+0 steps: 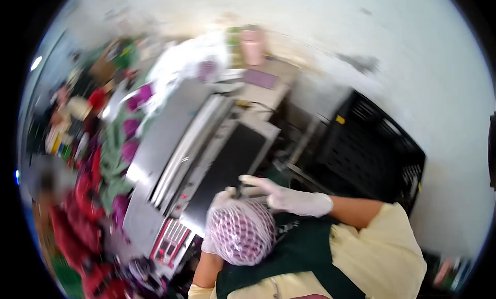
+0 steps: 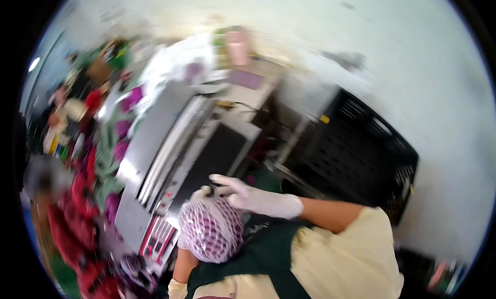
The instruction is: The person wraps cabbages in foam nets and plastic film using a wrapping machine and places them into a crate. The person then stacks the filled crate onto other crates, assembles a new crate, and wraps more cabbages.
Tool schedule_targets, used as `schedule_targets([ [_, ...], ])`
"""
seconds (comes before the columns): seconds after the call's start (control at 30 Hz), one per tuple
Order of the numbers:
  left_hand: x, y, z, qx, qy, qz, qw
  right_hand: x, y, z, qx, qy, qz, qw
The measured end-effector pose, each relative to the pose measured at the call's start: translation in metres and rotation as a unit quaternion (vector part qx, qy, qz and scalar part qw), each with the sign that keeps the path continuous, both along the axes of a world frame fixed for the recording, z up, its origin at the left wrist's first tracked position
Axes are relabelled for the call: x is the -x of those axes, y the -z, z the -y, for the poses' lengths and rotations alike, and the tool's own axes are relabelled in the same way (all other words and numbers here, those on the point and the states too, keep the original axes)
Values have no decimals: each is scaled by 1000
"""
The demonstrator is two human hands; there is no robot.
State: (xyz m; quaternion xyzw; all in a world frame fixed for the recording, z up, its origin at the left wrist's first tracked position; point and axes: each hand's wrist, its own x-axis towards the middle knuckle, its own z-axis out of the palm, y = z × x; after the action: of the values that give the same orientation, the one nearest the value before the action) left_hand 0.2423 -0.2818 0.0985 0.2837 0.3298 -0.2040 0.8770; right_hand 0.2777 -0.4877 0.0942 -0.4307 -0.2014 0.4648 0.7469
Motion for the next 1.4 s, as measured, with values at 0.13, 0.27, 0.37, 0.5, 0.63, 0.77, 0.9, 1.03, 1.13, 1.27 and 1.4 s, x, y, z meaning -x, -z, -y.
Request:
schedule_targets([
  [0.13,-52,33,74,-86,-45,103,990,-26,31,68,-144,116,-98,978],
  [0.27,-98,21,166,-199,76,235,948,-59,80,170,-110,355,-116,921],
  [0.37,-122,43,186,-228,120,229,939,-88,101,266,-182,466,-137,855],
  [0.5,-134,66,203,-231,121,172,950,-148,179,370,-143,552,-174,803],
  [0.63,-129,83,201,-260,95,112,954,-202,239,383,121,701,-208,671],
  [0.77,-97,71,171,-304,70,68,948,-233,323,367,93,748,-47,655],
  [0.9,-31,56,126,-333,4,39,942,-171,275,357,193,594,-42,780],
  [1.03,42,65,89,-327,-108,47,938,-129,234,373,597,561,371,438],
  [1.13,75,69,50,-354,-222,139,898,-123,140,232,451,536,512,497],
  [1.27,102,74,-52,-524,-217,224,792,-107,122,83,364,444,599,558],
  [1.4,114,105,-249,-743,-254,135,604,-104,195,8,429,454,363,691],
])
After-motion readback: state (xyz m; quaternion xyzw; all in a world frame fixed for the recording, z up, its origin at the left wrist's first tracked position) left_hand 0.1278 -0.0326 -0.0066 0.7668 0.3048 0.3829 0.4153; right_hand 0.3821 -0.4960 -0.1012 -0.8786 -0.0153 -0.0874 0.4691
